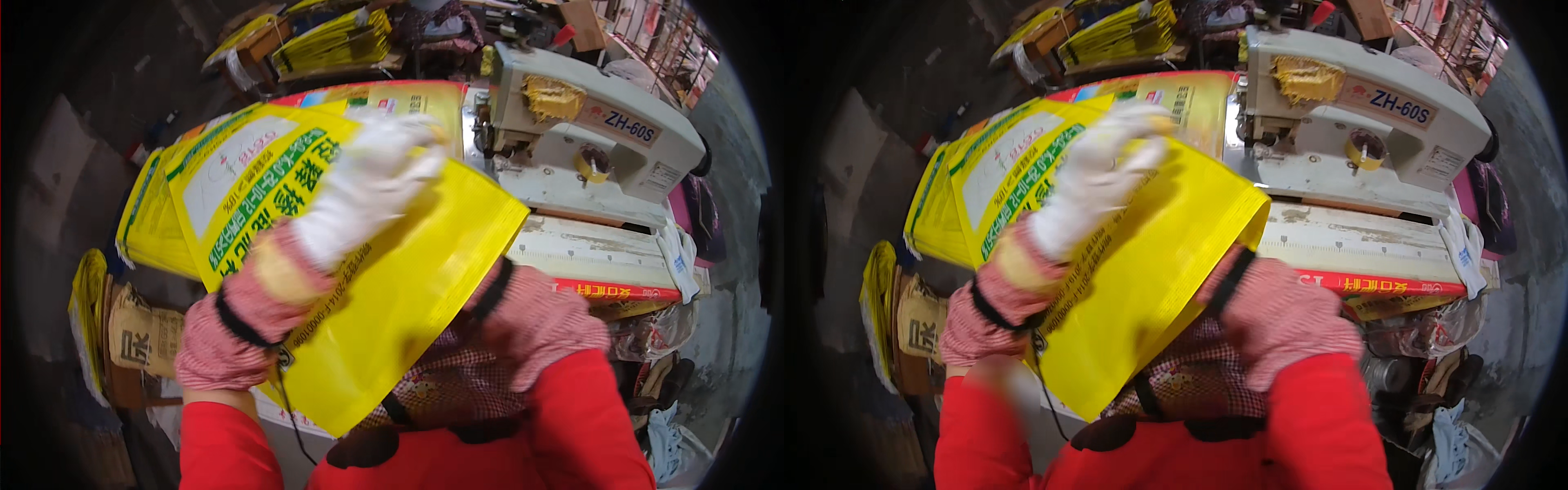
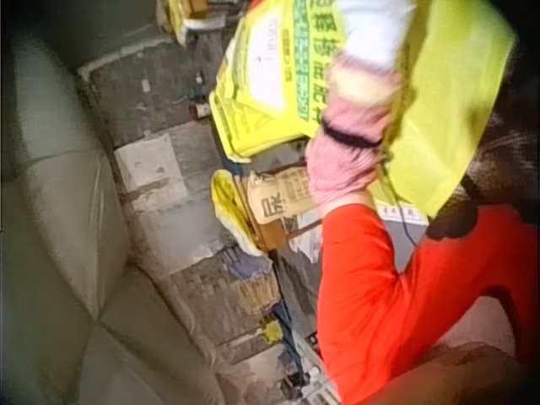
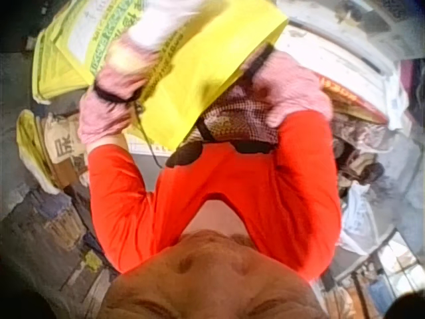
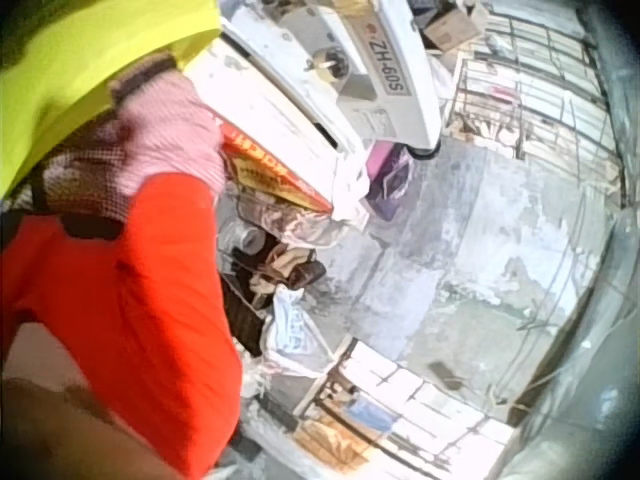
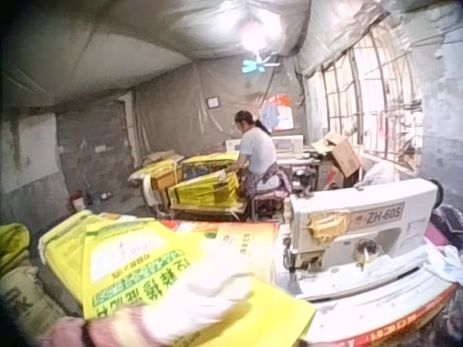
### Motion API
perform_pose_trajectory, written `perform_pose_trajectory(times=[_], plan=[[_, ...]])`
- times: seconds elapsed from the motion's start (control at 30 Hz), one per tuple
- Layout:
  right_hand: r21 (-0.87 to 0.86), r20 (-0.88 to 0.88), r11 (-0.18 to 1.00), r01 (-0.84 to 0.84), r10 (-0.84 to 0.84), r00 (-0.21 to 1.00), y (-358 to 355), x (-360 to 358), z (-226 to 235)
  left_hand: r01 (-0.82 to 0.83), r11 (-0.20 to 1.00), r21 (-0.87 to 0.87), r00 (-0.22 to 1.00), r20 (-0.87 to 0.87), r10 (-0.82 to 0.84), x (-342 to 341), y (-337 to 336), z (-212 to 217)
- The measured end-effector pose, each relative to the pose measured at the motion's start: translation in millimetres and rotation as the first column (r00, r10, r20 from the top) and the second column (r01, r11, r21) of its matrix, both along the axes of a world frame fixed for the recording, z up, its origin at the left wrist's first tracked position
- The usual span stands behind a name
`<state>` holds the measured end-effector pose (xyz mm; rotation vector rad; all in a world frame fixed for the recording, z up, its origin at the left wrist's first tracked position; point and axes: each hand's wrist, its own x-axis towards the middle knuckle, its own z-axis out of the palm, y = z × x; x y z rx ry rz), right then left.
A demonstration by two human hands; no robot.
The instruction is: Operating an industrial machine to seal large yellow plastic bags.
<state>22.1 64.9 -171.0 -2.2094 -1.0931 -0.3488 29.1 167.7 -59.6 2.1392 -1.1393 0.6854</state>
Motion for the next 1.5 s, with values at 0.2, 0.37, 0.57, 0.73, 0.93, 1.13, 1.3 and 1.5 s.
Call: perform_pose_trajectory(times=[0.2, 0.37, 0.57, 0.73, 0.93, 1.13, 1.3, 1.5], plan=[[-0.079, -0.271, 0.981, -0.177, 0.150, 0.951, -89.2, -68.4, 20.2, -0.626, 0.688, -0.365, 0.779, -0.291, 0.555, -83.5, 161.3, -36.0], [0.307, -0.610, 0.898, -0.316, 0.440, 0.659, -148.1, -78.1, 93.4, -0.954, 0.284, -0.097, 0.226, -0.853, 0.470, -209.0, 222.4, -116.1], [-0.102, -0.218, 0.953, 0.284, -0.300, 0.929, -121.6, -27.7, 75.2, -0.780, 0.271, -0.563, 0.520, -0.826, -0.218, -215.3, 129.2, -118.4], [-0.403, -0.377, 0.865, 0.300, -0.456, 0.806, -98.7, -18.5, 20.9, -0.832, 0.520, -0.195, 0.439, -0.804, 0.400, -209.8, 141.0, -110.6], [-0.383, -0.231, 0.795, 0.471, -0.576, 0.784, -83.8, -16.3, -23.8, -0.869, 0.304, -0.390, 0.482, -0.806, 0.344, -181.4, 178.3, -146.4], [-0.339, -0.107, 0.787, 0.516, -0.577, 0.810, -94.3, -29.6, -36.8, -0.858, 0.184, -0.480, 0.512, -0.826, 0.235, -188.6, 154.6, -162.0], [-0.444, -0.226, 0.805, 0.394, -0.526, 0.820, -94.3, -40.8, -18.7, -0.921, 0.069, -0.383, 0.389, -0.912, 0.134, -229.0, 132.0, -186.8], [-0.229, -0.472, 0.935, 0.271, -0.350, 0.809, -118.4, -27.0, -54.3, -0.834, 0.203, -0.512, 0.411, -0.824, -0.390, -246.4, 93.3, -155.5]])
